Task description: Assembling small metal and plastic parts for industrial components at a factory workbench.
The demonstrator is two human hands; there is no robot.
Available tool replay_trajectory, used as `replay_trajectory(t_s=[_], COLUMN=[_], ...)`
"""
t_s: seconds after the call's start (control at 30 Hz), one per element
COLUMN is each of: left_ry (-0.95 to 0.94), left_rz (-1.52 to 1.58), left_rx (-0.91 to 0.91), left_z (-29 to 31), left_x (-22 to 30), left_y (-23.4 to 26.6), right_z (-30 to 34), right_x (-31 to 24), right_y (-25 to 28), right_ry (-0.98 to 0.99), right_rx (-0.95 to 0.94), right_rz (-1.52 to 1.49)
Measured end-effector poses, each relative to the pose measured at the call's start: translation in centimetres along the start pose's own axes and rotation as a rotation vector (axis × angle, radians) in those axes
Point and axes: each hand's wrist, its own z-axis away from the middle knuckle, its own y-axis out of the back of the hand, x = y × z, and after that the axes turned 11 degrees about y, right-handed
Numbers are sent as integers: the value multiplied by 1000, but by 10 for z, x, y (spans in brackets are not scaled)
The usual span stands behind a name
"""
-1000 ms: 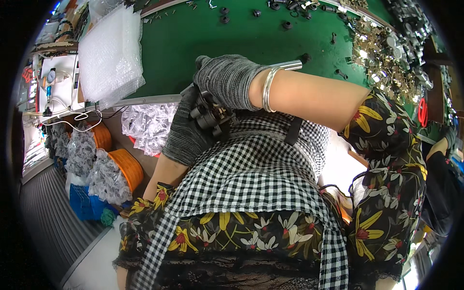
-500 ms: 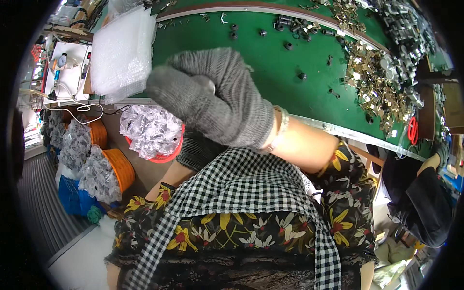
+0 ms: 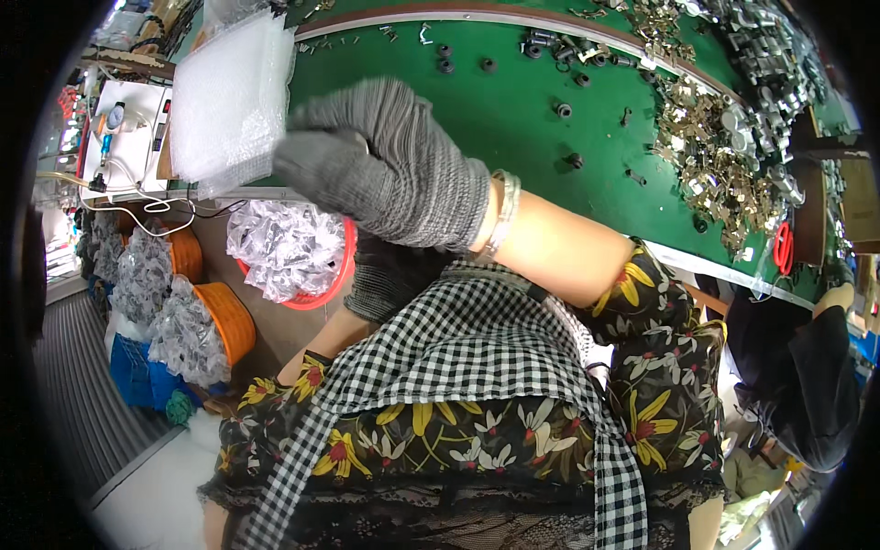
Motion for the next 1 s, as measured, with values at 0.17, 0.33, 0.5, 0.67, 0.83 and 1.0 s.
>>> replay_trajectory(t_s=[0.17,0.33,0.5,0.67,0.83,1.0], left_ry=[-92,-542,64,168,-97,59], left_rz=[-95,-959,-135,-161,-667,-791], left_rx=[-43,-184,-403,-802,-475,-459], left_z=[-6,-10,45,19,44,-27], left_x=[-3,-8,12,22,33,52], left_y=[18,17,-8,-1,-80,-124], right_z=[11,3,-15,31,80,112], right_x=[20,6,-55,-87,-95,-74], right_y=[5,6,28,70,90,128], right_ry=[-145,-64,240,48,26,130], right_rx=[4,-41,-192,180,618,706], right_rz=[-18,203,-177,124,350,757])
